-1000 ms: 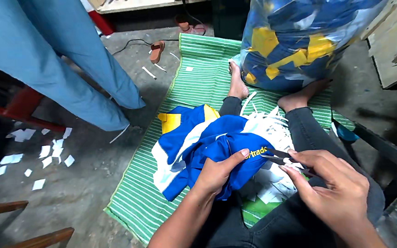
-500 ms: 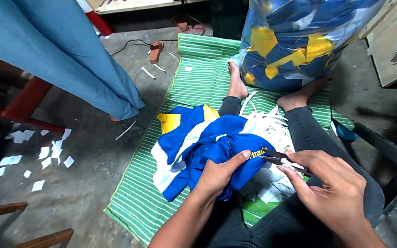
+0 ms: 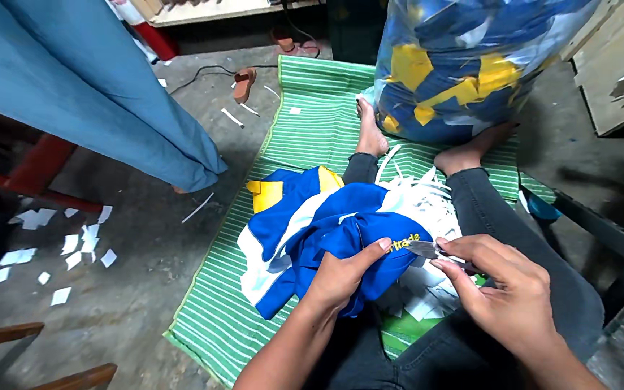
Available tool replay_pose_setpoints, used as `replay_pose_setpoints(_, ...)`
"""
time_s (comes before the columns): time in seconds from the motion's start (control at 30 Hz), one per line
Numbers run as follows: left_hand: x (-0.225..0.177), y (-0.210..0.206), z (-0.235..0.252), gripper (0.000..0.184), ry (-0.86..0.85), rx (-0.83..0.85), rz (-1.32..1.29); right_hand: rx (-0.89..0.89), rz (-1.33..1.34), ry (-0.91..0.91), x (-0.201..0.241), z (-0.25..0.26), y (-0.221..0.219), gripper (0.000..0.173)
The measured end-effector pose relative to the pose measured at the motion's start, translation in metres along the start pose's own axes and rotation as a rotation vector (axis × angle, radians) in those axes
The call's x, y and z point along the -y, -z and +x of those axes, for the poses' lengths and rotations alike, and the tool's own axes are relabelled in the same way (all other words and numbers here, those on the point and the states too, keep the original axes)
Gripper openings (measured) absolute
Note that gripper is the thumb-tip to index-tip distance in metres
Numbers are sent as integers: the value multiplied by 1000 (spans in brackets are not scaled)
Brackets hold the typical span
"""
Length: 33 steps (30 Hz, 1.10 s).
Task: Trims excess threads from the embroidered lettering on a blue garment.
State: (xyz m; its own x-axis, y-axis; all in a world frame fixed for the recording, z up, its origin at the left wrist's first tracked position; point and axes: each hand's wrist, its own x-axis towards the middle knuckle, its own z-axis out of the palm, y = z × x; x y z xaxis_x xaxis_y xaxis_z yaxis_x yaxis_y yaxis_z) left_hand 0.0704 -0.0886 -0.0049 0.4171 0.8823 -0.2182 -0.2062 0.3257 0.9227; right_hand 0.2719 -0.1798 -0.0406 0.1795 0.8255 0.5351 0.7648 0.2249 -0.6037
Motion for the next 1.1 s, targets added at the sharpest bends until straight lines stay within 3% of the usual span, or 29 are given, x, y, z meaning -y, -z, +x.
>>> replay_pose_setpoints(0.17,0,0,1,13,3,-7,-9,27,-4,35,-1,3,2,24)
replay_pose_setpoints(0.33,1,1,0,15,0,-15,-5,178,113,-14,-9,7,11,28)
replay_pose_setpoints(1.1,-1,1,3,13,26,-5,-6,197,13,60,-11,20,16,28)
